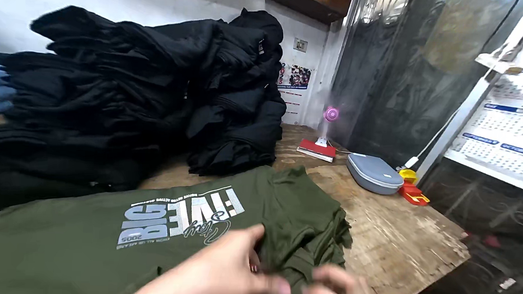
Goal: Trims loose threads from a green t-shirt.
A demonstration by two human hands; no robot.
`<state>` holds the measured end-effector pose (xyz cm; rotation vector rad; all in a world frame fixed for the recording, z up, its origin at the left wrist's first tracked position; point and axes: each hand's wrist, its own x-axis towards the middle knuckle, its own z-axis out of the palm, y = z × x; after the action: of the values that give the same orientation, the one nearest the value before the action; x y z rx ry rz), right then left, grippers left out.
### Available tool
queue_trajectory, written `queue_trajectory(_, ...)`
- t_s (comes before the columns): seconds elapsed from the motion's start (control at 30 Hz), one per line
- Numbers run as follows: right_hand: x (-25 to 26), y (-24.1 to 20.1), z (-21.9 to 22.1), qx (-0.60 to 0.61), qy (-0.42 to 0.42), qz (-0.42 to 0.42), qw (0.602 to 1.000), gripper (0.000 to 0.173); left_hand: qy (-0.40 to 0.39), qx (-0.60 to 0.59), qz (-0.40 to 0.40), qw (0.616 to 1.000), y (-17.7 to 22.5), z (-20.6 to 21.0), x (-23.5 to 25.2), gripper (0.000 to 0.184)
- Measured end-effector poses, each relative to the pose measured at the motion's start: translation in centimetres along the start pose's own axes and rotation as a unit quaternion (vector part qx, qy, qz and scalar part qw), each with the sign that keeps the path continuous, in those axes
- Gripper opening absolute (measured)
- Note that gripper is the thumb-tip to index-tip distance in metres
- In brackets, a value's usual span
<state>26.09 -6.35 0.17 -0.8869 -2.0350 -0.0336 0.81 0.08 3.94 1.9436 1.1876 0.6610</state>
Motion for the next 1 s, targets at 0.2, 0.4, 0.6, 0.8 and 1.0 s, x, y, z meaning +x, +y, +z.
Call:
queue_trajectory(0.2,-1.1,1.8,-1.8,0.056,0.001,-0.028,0.998,0.016,0.261,0.295,-0.04,0.918,-3.8,-4.1,0.8,0.019)
queue_trajectory(0.4,0.0,1.0,-1.6,0.096,0.047,0.219,0.97,0.029,0.267,0.301,0.276,0.873,0.5,-1.3,2.0,0.031)
queue_trajectory(0.6,0.0,-0.1,2.0,0.014,0.134,0.231,0.964,0.016,0.153,0.277,0.227,0.921,5.6,-1.6,3.3,0.03)
queue_trajectory(0.8,3.8,-1.9,2.9,-0.077,0.044,0.109,0.99,0.027,0.187,0.181,0.099,0.96,1.0,-4.8,2.9,0.031)
queue_trajectory(1.0,5.2,-1.9,6.6,-0.079,-0.043,0.125,0.988,0.011,0.057,0.176,-0.01,0.983,-1.5,-4.3,0.3,0.074)
